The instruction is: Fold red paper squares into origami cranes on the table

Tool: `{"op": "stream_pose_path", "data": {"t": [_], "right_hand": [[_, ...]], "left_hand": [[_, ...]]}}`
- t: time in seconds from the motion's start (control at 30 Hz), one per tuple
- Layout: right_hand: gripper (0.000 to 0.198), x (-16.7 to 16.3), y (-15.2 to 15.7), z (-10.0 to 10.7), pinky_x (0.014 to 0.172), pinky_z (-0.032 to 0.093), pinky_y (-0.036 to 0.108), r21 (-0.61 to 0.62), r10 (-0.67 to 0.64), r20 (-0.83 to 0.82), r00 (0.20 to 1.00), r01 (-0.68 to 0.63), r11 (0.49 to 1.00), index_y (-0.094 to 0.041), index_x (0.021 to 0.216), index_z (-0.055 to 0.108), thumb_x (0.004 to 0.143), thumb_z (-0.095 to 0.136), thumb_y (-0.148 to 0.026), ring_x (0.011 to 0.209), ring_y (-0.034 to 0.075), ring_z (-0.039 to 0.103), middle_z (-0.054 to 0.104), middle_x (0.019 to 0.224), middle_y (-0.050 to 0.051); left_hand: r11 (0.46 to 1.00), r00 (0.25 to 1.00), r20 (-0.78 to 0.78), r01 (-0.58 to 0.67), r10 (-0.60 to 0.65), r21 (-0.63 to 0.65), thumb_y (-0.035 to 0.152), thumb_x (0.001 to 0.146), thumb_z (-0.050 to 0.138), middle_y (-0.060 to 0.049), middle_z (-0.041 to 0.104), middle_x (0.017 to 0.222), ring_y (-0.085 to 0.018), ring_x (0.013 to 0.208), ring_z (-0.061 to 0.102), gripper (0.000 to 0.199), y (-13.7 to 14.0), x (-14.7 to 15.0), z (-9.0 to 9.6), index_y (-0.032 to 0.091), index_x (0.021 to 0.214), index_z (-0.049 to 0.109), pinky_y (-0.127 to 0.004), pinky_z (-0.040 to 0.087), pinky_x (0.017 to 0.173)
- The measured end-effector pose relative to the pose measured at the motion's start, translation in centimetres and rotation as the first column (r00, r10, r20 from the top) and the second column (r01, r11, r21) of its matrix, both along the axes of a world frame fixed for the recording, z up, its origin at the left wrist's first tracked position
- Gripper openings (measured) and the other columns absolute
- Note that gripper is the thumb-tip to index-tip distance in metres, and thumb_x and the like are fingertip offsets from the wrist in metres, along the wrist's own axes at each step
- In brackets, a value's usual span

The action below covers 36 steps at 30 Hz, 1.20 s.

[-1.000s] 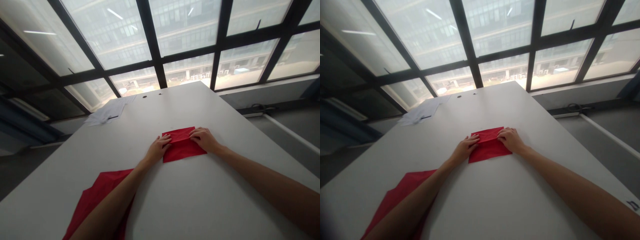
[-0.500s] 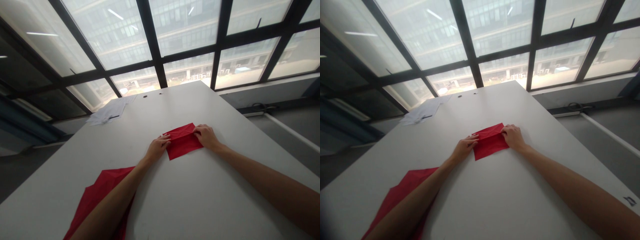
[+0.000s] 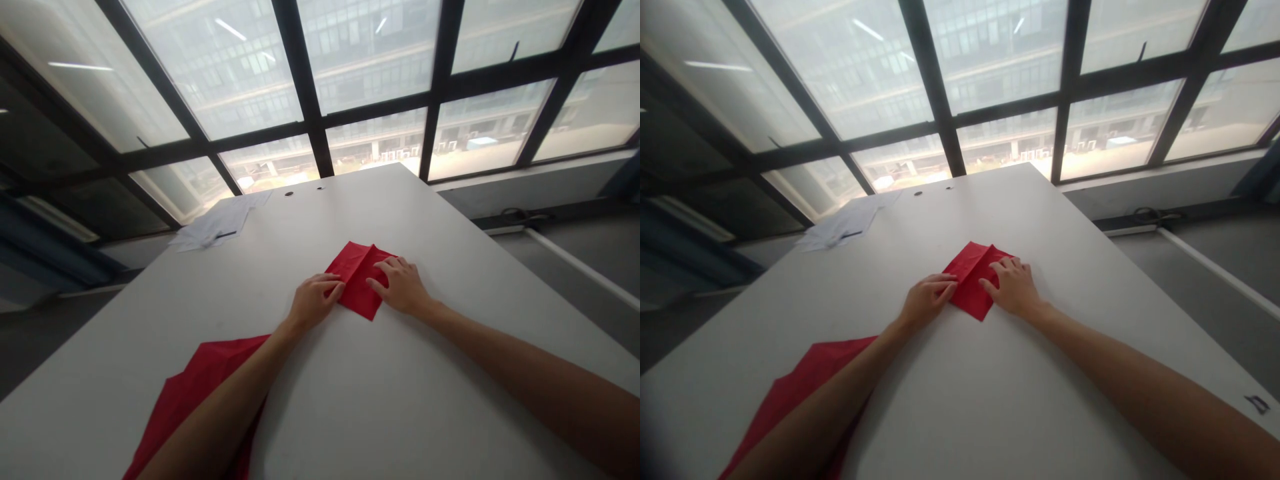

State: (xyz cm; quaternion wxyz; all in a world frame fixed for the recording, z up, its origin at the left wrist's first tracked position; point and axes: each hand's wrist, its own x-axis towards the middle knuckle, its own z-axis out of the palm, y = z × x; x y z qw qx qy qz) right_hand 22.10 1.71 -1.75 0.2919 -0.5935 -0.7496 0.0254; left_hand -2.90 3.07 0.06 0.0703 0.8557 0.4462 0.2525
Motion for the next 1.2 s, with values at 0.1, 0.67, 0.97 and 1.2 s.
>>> {"op": "stream_pose_path", "data": {"t": [0.1,0.67,0.97,1.2], "right_hand": [[0.037,-0.2,-0.1,-0.4,0.096,0.036,0.049,-0.040,0.072,0.030,0.997,-0.071,0.997,-0.024,0.120,0.064,0.088,0.063,-0.044,0.117,0.032,0.051,0.063,0.124,0.012],[0.031,1.9,1.6,-0.6,0.107,0.030,0.051,-0.033,0.274,0.038,0.961,-0.273,0.961,-0.028,0.122,0.067,0.092,0.059,-0.033,0.125,0.027,0.054,0.065,0.132,0.008],[0.026,2.1,1.9,-0.9,0.106,0.029,0.056,-0.050,0.245,-0.002,0.969,-0.245,0.968,-0.030,0.115,0.071,0.093,0.061,-0.038,0.125,0.028,0.055,0.066,0.132,0.007],[0.016,2.5,2.1,-1.0,0.105,0.031,0.051,-0.009,0.274,-0.020,0.962,-0.274,0.962,-0.032,0.099,0.077,0.093,0.062,-0.029,0.120,0.026,0.058,0.071,0.125,0.002]], "left_hand": [[0.999,0.999,0.016,0.032,-0.032,0.028,0.035,0.099,0.051,-0.003,0.077,0.105,-0.021,0.098,0.071,0.027,-0.5,0.2,0.4,0.028,0.108,0.075,-0.037,0.054,0.094],[0.995,0.999,-0.016,0.045,-0.047,-0.088,0.039,0.093,0.060,-0.009,0.058,0.142,-0.026,0.134,0.053,0.047,1.6,-1.2,-1.0,0.022,0.136,0.060,-0.045,0.038,0.117],[0.982,0.997,0.029,0.071,-0.067,-0.176,0.045,0.093,0.059,-0.006,0.053,0.146,-0.026,0.138,0.048,0.047,2.6,-1.8,-1.5,0.026,0.135,0.061,-0.045,0.034,0.119],[0.990,0.987,0.155,0.055,-0.034,-0.132,0.035,0.090,0.065,-0.005,0.069,0.127,-0.024,0.119,0.065,0.024,2.5,-2.0,-1.5,0.027,0.109,0.077,-0.043,0.046,0.110]]}}
